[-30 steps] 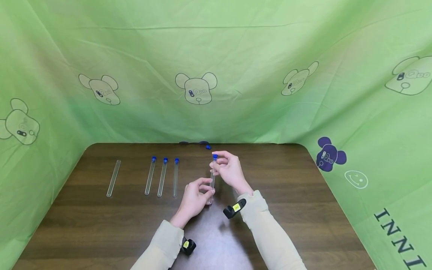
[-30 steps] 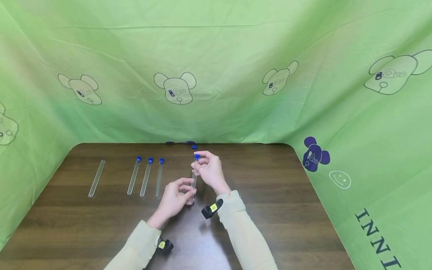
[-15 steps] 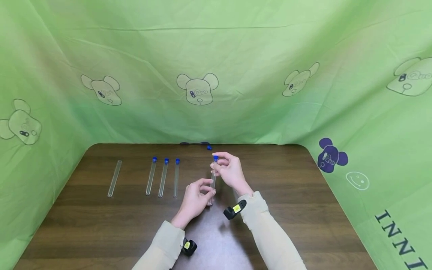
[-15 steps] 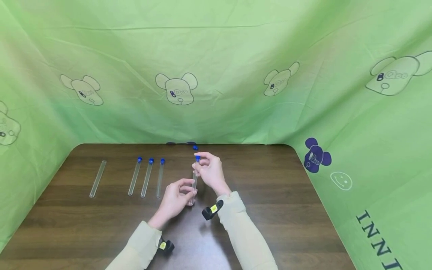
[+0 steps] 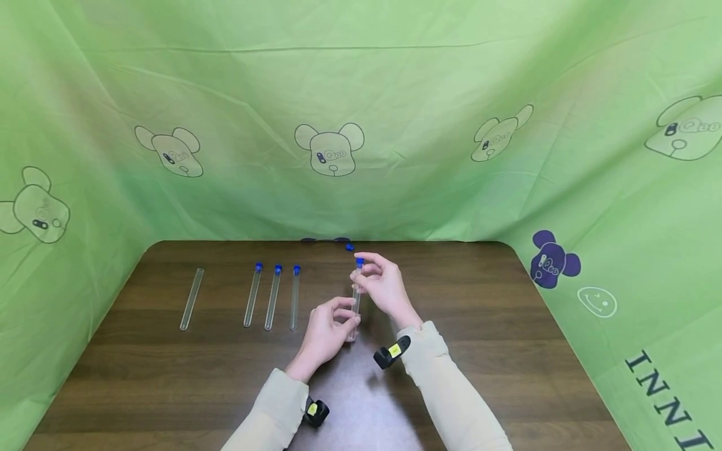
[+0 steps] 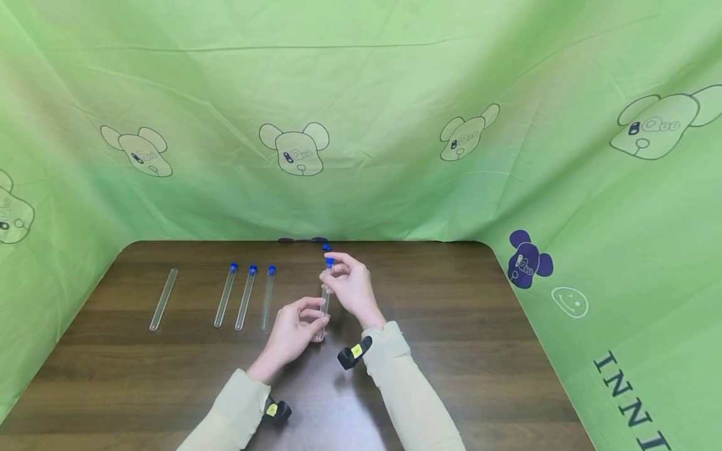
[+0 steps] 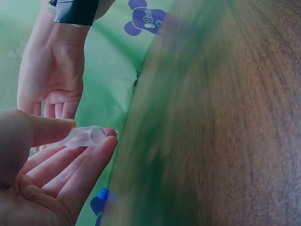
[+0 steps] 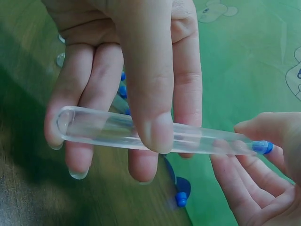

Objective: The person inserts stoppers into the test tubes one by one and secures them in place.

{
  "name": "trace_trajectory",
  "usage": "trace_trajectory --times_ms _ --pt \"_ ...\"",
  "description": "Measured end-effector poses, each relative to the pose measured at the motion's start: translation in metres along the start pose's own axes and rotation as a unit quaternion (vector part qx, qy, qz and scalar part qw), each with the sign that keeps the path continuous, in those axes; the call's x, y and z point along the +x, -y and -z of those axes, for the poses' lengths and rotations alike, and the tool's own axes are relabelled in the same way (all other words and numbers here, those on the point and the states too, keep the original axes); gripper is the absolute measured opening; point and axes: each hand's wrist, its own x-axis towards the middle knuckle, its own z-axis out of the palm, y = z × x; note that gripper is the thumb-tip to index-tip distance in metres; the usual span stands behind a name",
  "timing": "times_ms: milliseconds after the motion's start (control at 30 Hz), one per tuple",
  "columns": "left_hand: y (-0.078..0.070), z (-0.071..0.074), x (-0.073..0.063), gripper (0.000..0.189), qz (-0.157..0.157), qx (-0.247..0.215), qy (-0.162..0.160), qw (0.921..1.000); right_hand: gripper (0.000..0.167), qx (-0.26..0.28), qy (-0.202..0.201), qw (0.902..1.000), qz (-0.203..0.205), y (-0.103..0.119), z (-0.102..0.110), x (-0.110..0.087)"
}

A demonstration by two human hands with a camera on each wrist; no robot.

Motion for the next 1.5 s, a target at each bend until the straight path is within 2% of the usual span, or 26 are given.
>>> trace_trajectory --times_ms 200,1100,1500 --pt "-0.0011 0.0008 -0.0001 0.028 0.007 0.001 -0.001 1.0 0.048 -0.007 0.002 1.0 0.004 0.0015 0.0001 -0.0001" --pt "-0.0051 0.0008 -0.0012 0.029 -0.006 0.028 -0.001 0.9996 0.036 0.002 -0.029 0.9996 -0.002 0.0031 -0.0039 0.0" --pt "-0.0062 0.0019 -0.0002 0.03 -0.011 0.034 0.001 0.9994 0.036 -0.009 -0.009 0.9999 0.01 0.0027 -0.0004 0.0025"
